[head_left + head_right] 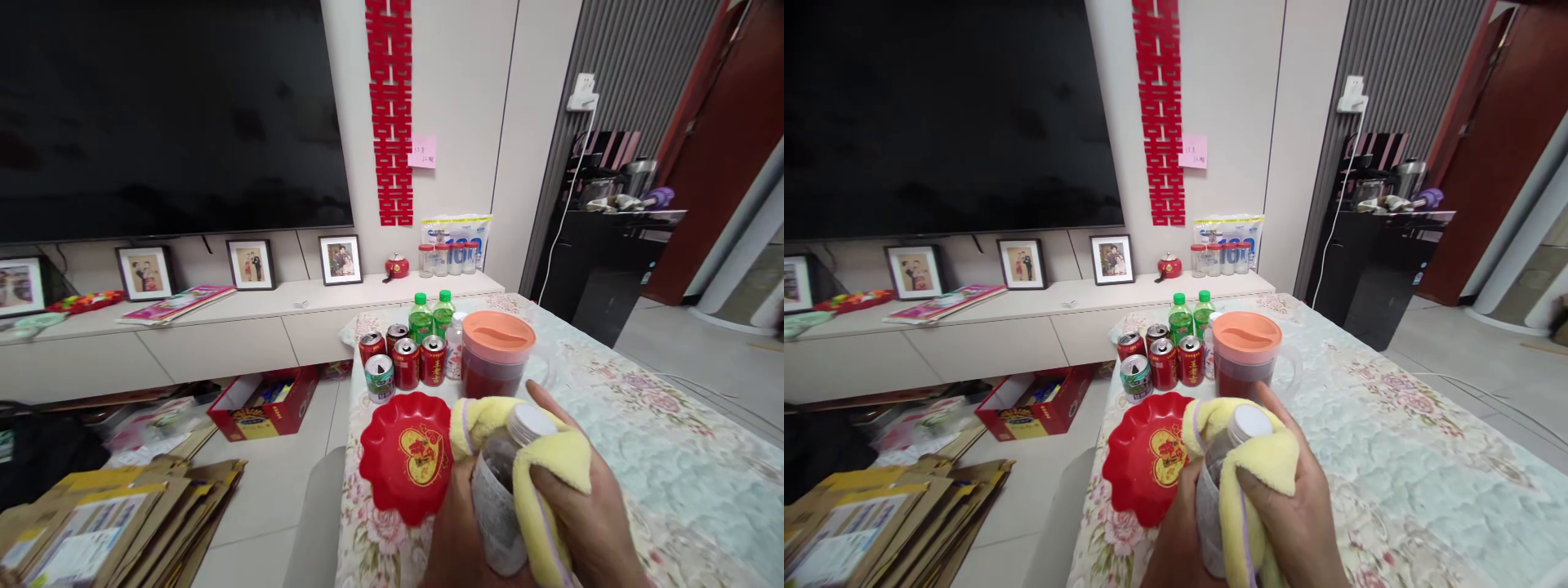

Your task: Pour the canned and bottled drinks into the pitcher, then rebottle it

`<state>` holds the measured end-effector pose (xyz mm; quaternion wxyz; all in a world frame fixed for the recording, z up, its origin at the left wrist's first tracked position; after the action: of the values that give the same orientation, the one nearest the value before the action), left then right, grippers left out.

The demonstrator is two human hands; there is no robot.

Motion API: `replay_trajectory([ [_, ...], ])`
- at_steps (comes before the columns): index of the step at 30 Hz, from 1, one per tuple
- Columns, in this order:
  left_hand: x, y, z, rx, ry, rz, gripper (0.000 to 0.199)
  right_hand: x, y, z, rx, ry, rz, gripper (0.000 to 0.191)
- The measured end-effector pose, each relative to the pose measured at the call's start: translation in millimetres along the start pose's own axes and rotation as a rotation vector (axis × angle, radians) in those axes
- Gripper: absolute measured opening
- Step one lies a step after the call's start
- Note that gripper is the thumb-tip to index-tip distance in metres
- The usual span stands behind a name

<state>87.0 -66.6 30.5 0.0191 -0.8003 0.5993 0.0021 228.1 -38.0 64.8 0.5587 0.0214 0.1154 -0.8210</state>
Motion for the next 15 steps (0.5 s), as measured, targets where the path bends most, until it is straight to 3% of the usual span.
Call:
replay_trajectory([
  [3,1.9,5.9,-11.2,-0.046,-0.043,-0.001,0.067,1.5,-16.9,-6.5,-0.125,-0.059,0.084,0.084],
  [8,-6.3,12.4,-3.5,0.066,0.035,0.1,0.064,14.0,-31.3,-23.4,-0.06,-0.106,0.206,0.065],
  [13,-18.0,16.2,-2.6,0.39,0.148,0.13,0.078,27.6,-21.4,-50.3,0.076,-0.176,0.158,0.043],
  [15,-21.6,19.5,-6.9,0.454,0.127,0.171,0.08,34.7,-23.1,-52.8,0.097,-0.106,0.165,0.043],
])
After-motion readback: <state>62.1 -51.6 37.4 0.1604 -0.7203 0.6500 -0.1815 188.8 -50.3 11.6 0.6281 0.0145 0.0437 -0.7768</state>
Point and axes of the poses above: each hand's wrist, its own x-axis away from the middle knuckle, its own y-axis out of the back of the hand, z = x × y, the point moved 6 cm from there along -x, towards the middle knuckle, and after that the axes turned 11 degrees about -z, right-handed, at the moved point
